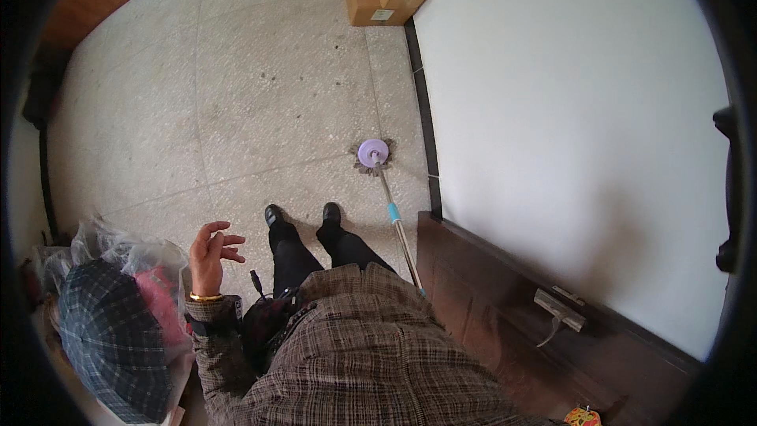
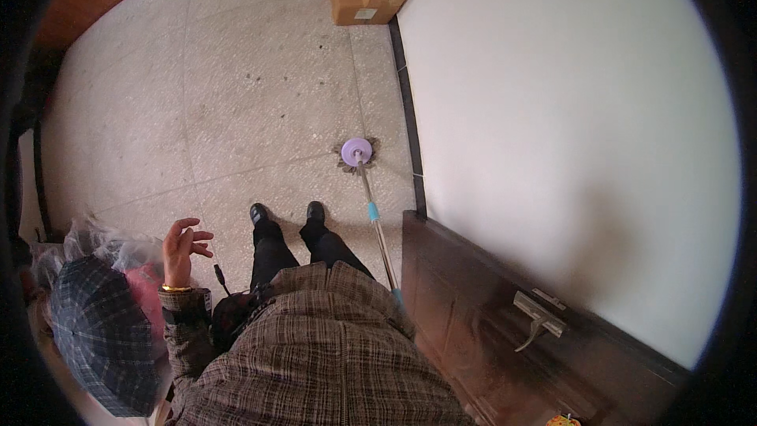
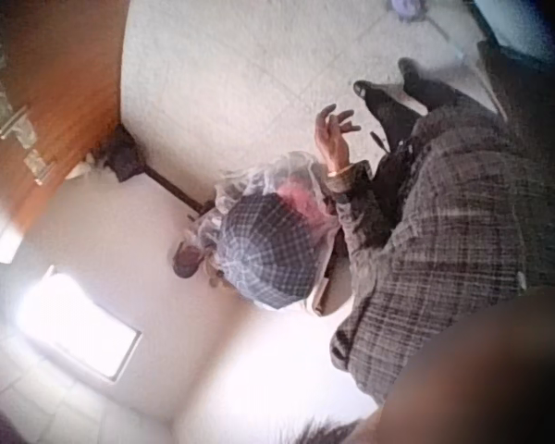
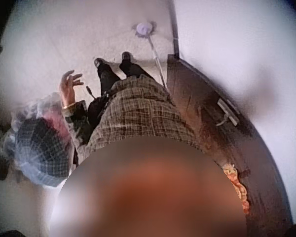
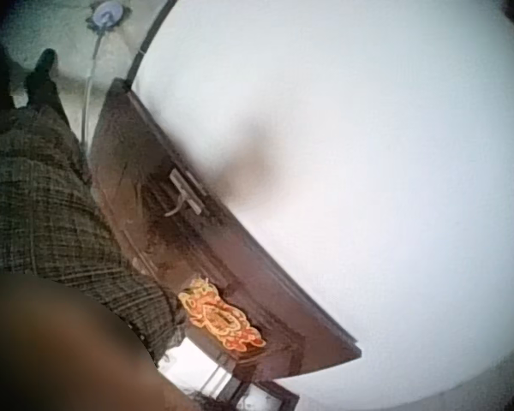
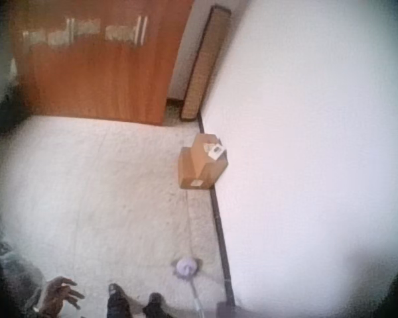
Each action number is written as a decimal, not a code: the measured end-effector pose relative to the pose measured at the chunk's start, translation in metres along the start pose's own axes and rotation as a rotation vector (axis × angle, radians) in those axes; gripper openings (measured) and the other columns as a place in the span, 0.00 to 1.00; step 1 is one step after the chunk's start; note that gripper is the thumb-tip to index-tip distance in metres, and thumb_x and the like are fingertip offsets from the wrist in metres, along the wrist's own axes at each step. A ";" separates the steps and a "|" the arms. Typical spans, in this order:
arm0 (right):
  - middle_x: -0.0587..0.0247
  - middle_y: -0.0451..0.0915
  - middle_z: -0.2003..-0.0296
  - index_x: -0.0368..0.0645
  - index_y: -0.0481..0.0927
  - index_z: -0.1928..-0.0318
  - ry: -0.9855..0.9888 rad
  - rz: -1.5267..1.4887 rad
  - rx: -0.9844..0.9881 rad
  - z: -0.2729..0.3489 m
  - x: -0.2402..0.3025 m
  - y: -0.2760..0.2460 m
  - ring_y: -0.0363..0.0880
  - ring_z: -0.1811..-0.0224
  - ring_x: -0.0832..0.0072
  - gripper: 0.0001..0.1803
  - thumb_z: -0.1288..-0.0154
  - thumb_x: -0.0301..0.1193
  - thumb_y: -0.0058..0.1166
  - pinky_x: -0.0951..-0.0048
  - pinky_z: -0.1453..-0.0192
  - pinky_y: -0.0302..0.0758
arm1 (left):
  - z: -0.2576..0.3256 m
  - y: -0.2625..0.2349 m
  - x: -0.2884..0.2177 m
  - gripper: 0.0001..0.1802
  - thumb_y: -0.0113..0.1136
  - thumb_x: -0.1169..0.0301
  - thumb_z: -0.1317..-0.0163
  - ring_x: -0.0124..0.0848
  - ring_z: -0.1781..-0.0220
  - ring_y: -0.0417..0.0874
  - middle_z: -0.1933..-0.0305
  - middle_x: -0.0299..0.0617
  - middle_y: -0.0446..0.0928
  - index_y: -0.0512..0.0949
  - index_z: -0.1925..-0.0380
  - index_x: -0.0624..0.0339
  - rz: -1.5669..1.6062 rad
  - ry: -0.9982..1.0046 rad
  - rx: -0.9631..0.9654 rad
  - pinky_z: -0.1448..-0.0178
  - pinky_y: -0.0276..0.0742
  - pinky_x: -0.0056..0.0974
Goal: The person mops tiled floors in a bedroom and hallway using a spin mop. They wring the mop in a bucket, then continue mopping around furniture and stored items.
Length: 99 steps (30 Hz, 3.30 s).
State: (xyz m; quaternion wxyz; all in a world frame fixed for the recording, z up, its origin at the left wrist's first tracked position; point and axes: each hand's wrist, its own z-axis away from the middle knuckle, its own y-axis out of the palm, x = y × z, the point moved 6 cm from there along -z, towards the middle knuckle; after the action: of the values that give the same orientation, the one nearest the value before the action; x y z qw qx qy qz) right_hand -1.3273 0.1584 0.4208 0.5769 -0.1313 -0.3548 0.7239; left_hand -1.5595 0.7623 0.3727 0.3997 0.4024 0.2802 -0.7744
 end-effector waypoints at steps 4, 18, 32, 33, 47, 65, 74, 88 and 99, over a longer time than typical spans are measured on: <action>0.51 0.68 0.40 0.50 0.60 0.32 -0.004 -0.051 -0.004 -0.007 0.007 0.009 0.74 0.46 0.56 0.42 0.49 0.24 0.62 0.57 0.51 0.77 | -0.004 0.008 -0.010 0.13 0.38 0.74 0.31 0.32 0.76 0.83 0.67 0.48 0.82 0.71 0.52 0.64 -0.025 -0.012 0.039 0.65 0.78 0.32; 0.52 0.67 0.39 0.49 0.60 0.33 -0.016 -0.171 0.008 -0.013 0.020 0.014 0.72 0.42 0.57 0.43 0.50 0.24 0.64 0.58 0.46 0.75 | -0.006 0.025 -0.028 0.13 0.39 0.72 0.31 0.32 0.75 0.83 0.66 0.50 0.82 0.71 0.53 0.65 -0.009 0.048 0.121 0.68 0.78 0.32; 0.52 0.68 0.39 0.46 0.61 0.33 -0.038 -0.331 0.055 0.010 0.040 -0.019 0.71 0.41 0.59 0.43 0.51 0.25 0.66 0.59 0.44 0.73 | 0.001 0.077 -0.098 0.13 0.41 0.76 0.32 0.32 0.71 0.83 0.64 0.51 0.81 0.69 0.51 0.68 0.024 0.185 0.401 0.64 0.80 0.34; 0.50 0.69 0.41 0.45 0.61 0.33 -0.052 -0.197 0.051 0.009 0.047 -0.025 0.72 0.42 0.60 0.43 0.51 0.26 0.66 0.60 0.46 0.74 | -0.001 0.091 -0.115 0.13 0.41 0.76 0.32 0.31 0.70 0.82 0.64 0.51 0.81 0.69 0.51 0.68 -0.017 0.234 0.476 0.64 0.80 0.34; 0.46 0.75 0.51 0.37 0.63 0.37 -0.017 -0.246 -0.074 0.012 0.146 -0.037 0.76 0.52 0.59 0.41 0.54 0.23 0.64 0.64 0.49 0.74 | 0.046 0.325 0.029 0.20 0.47 0.64 0.34 0.37 0.66 0.85 0.57 0.50 0.80 0.70 0.51 0.71 -0.643 -0.177 1.560 0.61 0.81 0.39; 0.58 0.74 0.72 0.48 0.48 0.29 0.350 -1.844 0.355 0.042 0.071 -0.004 0.59 0.85 0.86 0.39 0.38 0.22 0.50 0.82 0.83 0.61 | 0.127 0.423 0.203 0.27 0.57 0.58 0.37 0.42 0.50 0.80 0.48 0.52 0.74 0.71 0.47 0.69 -0.404 -0.936 1.088 0.45 0.78 0.48; 0.45 0.79 0.62 0.39 0.57 0.33 0.229 -0.566 0.125 0.040 0.030 -0.052 0.81 0.70 0.64 0.36 0.41 0.27 0.55 0.70 0.70 0.76 | 0.154 0.461 0.218 0.24 0.57 0.61 0.36 0.46 0.51 0.80 0.49 0.56 0.73 0.70 0.49 0.70 -0.349 -1.031 1.113 0.47 0.80 0.49; 0.48 0.76 0.74 0.46 0.54 0.31 -0.100 -0.253 -0.071 -0.037 0.029 -0.005 0.78 0.73 0.55 0.44 0.46 0.29 0.61 0.57 0.70 0.74 | 0.083 0.461 0.263 0.23 0.55 0.66 0.35 0.44 0.47 0.77 0.45 0.51 0.72 0.68 0.45 0.68 -0.265 -1.107 0.973 0.48 0.79 0.47; 0.45 0.76 0.75 0.47 0.54 0.30 -0.151 -0.072 -0.125 -0.143 0.055 -0.012 0.77 0.73 0.51 0.42 0.45 0.27 0.58 0.53 0.69 0.74 | -0.098 0.354 -0.008 0.19 0.50 0.65 0.34 0.40 0.60 0.81 0.50 0.51 0.76 0.68 0.44 0.59 0.264 -0.268 0.727 0.49 0.77 0.42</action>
State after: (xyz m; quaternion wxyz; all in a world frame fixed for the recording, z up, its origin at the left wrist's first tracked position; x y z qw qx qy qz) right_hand -1.2495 0.2627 0.3387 0.5649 -0.0993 -0.4463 0.6870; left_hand -1.2182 0.6544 0.2890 0.3604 0.4454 -0.1207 -0.8106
